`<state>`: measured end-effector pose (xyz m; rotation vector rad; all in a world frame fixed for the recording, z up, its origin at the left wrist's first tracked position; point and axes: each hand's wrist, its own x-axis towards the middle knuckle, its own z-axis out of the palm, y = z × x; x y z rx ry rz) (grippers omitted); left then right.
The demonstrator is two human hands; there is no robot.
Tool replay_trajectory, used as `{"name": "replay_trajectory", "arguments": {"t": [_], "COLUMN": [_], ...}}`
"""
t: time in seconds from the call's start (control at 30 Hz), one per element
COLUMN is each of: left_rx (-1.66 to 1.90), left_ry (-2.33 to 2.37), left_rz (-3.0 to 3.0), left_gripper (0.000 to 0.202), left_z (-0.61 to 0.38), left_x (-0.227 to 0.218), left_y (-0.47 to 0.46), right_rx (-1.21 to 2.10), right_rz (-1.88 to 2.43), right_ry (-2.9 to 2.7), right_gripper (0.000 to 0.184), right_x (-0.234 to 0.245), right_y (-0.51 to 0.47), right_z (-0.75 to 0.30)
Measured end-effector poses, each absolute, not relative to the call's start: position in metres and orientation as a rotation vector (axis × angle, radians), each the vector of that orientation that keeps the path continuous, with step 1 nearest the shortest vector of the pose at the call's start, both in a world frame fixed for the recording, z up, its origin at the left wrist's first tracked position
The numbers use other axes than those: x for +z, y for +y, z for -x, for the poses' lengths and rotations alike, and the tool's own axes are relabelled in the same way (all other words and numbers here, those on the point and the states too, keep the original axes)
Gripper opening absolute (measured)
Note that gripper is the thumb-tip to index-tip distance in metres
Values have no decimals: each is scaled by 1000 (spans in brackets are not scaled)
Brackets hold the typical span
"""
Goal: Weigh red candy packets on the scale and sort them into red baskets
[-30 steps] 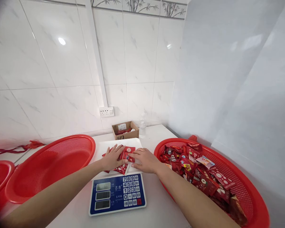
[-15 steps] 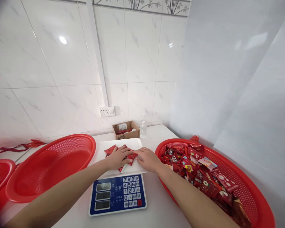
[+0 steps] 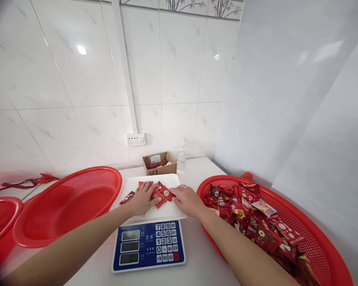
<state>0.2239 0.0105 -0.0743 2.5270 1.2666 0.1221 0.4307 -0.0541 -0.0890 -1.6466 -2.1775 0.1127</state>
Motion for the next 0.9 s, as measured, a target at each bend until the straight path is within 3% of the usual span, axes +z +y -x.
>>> {"name": "replay_trajectory", "arguments": {"t": [0.17,0.5,0.8,0.9], "left_rx": [166,43,60,128], "left_ry": [1078,1208,1307,1297], "left_rz": [-2568,-2419,-2459,-2510], "left_gripper": [73,77,86,77], "left_z": [-223,-154,-195,-200], "left_x": [-75,-56,-77,-79], "left_y": [7,20,-13,-14], "right_rx": [153,228,202,183], "right_rz": [1691,1750,1738,1742], "right_ry": [-2205,-2064,-2053,-2034], "right_gripper": [44,49,47,45], "right_x": [-87,-89,-96,-96], "right_y": [-55,-54,-52,-54], "right_z": [-430,-432,-434,-435]}}
